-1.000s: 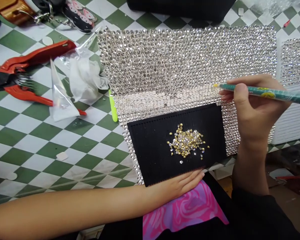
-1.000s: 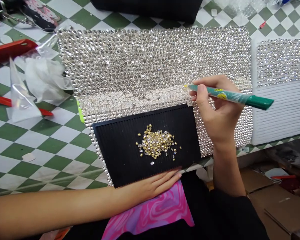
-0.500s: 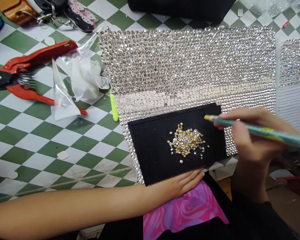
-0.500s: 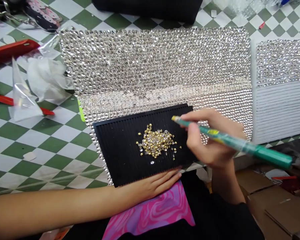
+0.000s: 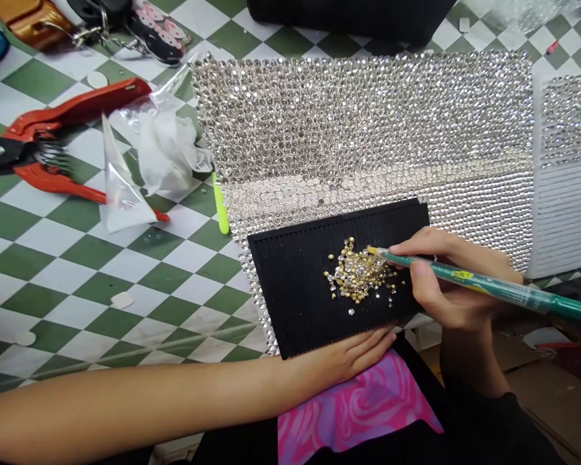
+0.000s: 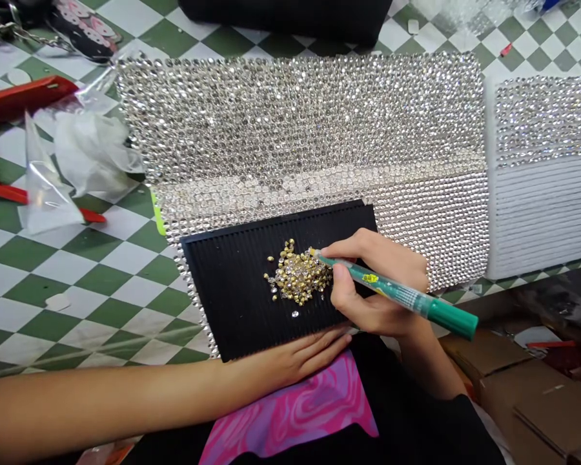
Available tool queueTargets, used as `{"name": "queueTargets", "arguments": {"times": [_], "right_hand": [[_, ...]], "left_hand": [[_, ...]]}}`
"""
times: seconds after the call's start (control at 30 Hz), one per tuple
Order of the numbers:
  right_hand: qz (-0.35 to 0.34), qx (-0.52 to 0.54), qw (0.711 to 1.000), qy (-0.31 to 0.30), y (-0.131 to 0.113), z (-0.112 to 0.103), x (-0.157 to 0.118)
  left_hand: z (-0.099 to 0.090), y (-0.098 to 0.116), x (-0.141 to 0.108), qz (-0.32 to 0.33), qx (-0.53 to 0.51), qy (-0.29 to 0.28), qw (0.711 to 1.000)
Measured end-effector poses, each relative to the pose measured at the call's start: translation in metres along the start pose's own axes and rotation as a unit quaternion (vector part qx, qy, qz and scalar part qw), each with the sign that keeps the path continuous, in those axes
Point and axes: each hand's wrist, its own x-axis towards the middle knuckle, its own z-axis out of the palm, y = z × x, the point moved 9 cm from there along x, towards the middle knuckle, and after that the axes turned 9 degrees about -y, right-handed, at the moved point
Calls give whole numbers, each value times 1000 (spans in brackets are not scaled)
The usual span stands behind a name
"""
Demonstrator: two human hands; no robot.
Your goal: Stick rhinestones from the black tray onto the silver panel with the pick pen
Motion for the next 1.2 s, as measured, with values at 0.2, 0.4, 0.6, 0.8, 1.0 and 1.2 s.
{"name": "queueTargets", "arguments": {"times": [0.2,0.4,0.6,0.8,1.0,1.2], "right_hand": [[8,-8,1000,6,3,2,0],[8,14,1000,19,6,0,0],[22,11,999,43,9,-5,0],[9,35,999,20,8,2,2],[13,36,999,9,8,5,2],[17,11,999,43,7,-6,4]], "left_hand": [[-1,-2,-1,-10,-22,12,1000],[-1,-2,-1,-1,-1,-9,1000],[-1,-3,0,-1,-7,-17,1000],[-1,-1,0,-4,0,-19,1000],[-1,-1,0,-21,-33,4,999],[0,-2,0,-9,-22,-3,1000]]}}
